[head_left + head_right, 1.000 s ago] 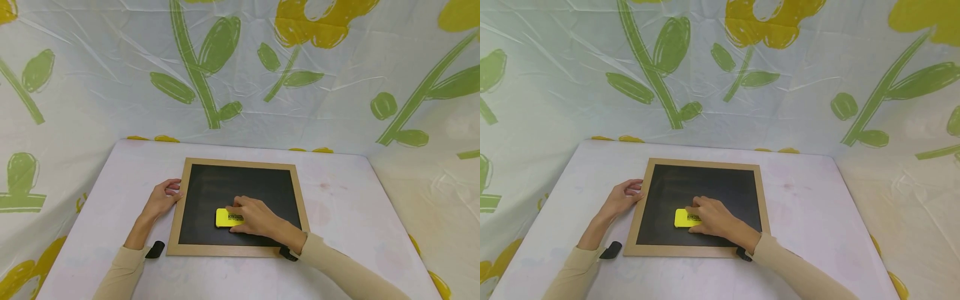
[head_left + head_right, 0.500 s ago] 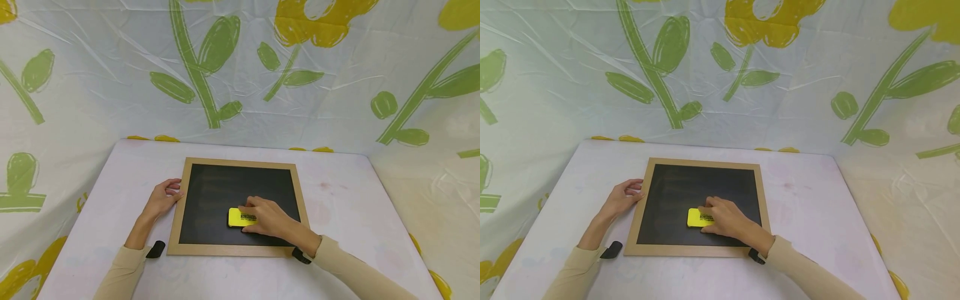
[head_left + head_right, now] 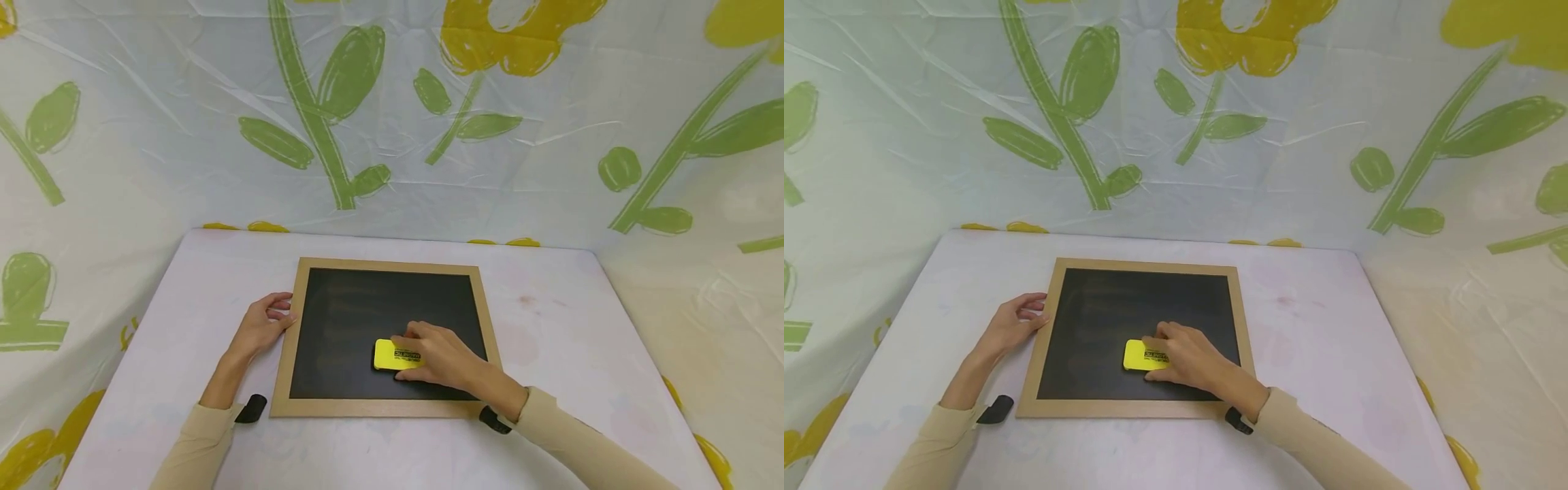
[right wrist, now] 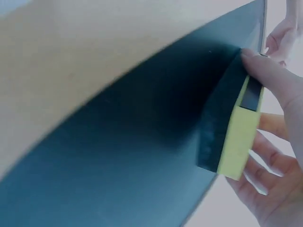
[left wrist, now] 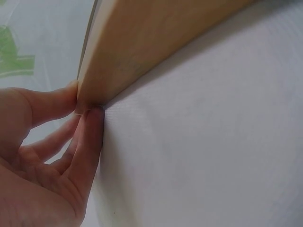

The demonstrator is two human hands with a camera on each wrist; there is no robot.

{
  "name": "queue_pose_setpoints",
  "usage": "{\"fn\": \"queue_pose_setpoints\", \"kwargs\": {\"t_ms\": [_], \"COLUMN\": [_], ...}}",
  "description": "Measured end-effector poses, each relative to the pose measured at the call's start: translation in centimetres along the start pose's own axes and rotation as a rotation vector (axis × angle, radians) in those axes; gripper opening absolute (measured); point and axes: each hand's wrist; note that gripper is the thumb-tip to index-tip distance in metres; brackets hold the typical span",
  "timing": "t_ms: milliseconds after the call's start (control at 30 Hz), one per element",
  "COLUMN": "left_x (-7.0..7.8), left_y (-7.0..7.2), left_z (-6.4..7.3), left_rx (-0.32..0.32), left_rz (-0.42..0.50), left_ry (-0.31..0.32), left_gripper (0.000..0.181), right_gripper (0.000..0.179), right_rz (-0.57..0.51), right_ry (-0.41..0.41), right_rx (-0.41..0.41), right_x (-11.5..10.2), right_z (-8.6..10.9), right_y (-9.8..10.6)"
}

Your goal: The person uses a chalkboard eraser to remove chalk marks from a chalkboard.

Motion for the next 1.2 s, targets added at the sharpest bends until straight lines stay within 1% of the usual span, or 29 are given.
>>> {"fn": "queue_pose_setpoints", "kwargs": {"t_ms": [133, 333, 633, 900, 1100, 1200], "left_x": [0.1, 0.0, -0.2, -0.1, 0.0, 0.0], "left_y": [0.0, 0.0, 0.1, 0.0, 0.1, 0.1], "left_z": [0.2, 0.1, 0.0, 0.0, 0.1, 0.1], "left_rx": [0.010, 0.008, 0.009, 0.007, 0.012, 0.013], "left_rz": [0.003, -0.006, -0.006, -0.010, 0.001, 0.002], "left_ry": [-0.008, -0.008, -0.002, 0.008, -0.002, -0.006], "left_gripper": [0.049, 0.049, 0.049, 0.049, 0.048, 0.048], "right_gripper": [0.060, 0.061, 0.064, 0.064, 0.065, 0.066], "right_rz": [0.000, -0.010, -0.019, -0.031, -0.049, -0.068], "right_ry": [0.018, 0.002, -0.048, -0.083, -0.090, -0.094], "right_rx": [0.052, 0.101, 0.126, 0.192, 0.249, 0.262], "right_x": [-0.1, -0.1, 0.3, 1.0, 1.6, 1.9], "right_z": [0.0, 0.2, 0.8, 1.6, 2.2, 2.5], "right_y": [-0.4, -0.5, 0.4, 1.0, 1.1, 1.1]}}
Point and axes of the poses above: each hand's wrist, its own z-axis away from the middle knuckle, its own y-axis out of the back of the hand, x = y × z, and after that the axes turned 11 degrees about x, right-handed
